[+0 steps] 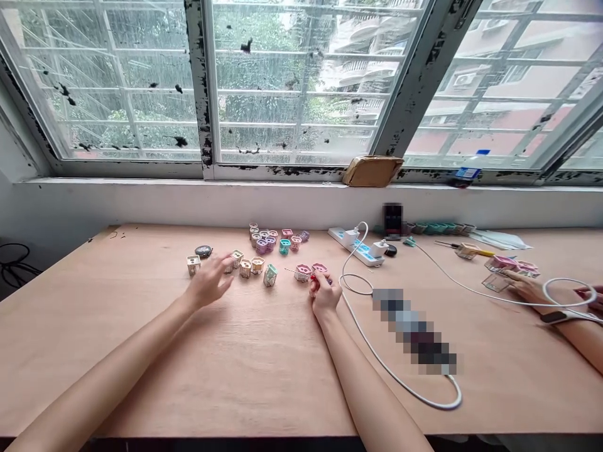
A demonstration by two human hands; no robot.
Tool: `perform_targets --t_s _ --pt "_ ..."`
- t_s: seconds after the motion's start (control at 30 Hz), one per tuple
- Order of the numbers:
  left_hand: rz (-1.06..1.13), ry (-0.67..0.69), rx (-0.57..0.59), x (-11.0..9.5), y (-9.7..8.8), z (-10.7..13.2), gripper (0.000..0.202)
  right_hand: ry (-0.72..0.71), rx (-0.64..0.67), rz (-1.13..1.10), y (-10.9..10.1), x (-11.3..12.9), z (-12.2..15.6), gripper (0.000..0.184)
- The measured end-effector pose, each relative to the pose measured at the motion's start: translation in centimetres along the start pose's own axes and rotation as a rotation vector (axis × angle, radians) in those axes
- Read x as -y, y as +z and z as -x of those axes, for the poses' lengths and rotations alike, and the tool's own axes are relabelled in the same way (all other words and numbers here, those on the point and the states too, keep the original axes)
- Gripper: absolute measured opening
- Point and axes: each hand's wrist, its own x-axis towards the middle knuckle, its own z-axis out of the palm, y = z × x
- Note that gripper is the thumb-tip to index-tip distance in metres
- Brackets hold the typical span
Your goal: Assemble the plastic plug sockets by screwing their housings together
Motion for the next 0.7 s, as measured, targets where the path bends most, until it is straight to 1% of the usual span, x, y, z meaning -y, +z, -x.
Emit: perform_targets --t_s 0.07,0.13,0.23,0.3,0.4,0.53,0.7 --pt "0.068 0.050 0.039 -2.2 2.1 -0.9 0.051 -0.011 -0.023 -0.004 0.0 0.0 -0.1 0.038" --pt "0.122 0.076 0.072 -3.8 4.3 -1.5 0.055 -0.023 -0.048 -0.007 0.0 0.0 -0.1 0.038" --pt "0.153 0.058 0.083 -5.1 7.1 -2.2 0.055 -0.046 -0.089 -0.009 -0.1 -0.3 -0.2 0.037" --pt "0.153 0.042 0.082 -5.5 8.2 -2.6 0.054 -0.061 -0.121 -0.011 -0.3 -0.5 -0.3 0.037" --pt "0.147 0.051 0.076 -5.7 8.8 -3.0 0.051 -0.077 -0.176 -0.013 -0.6 -0.8 -0.8 0.036" --pt "0.183 0.032 0.077 -5.7 8.8 -3.1 0.049 -0.102 -0.240 -0.021 -1.3 -0.7 -1.7 0.037" --pt "0.270 0.017 0.103 -5.7 8.9 -3.0 0.049 -0.106 -0.263 -0.027 -1.8 -0.4 -2.1 0.037"
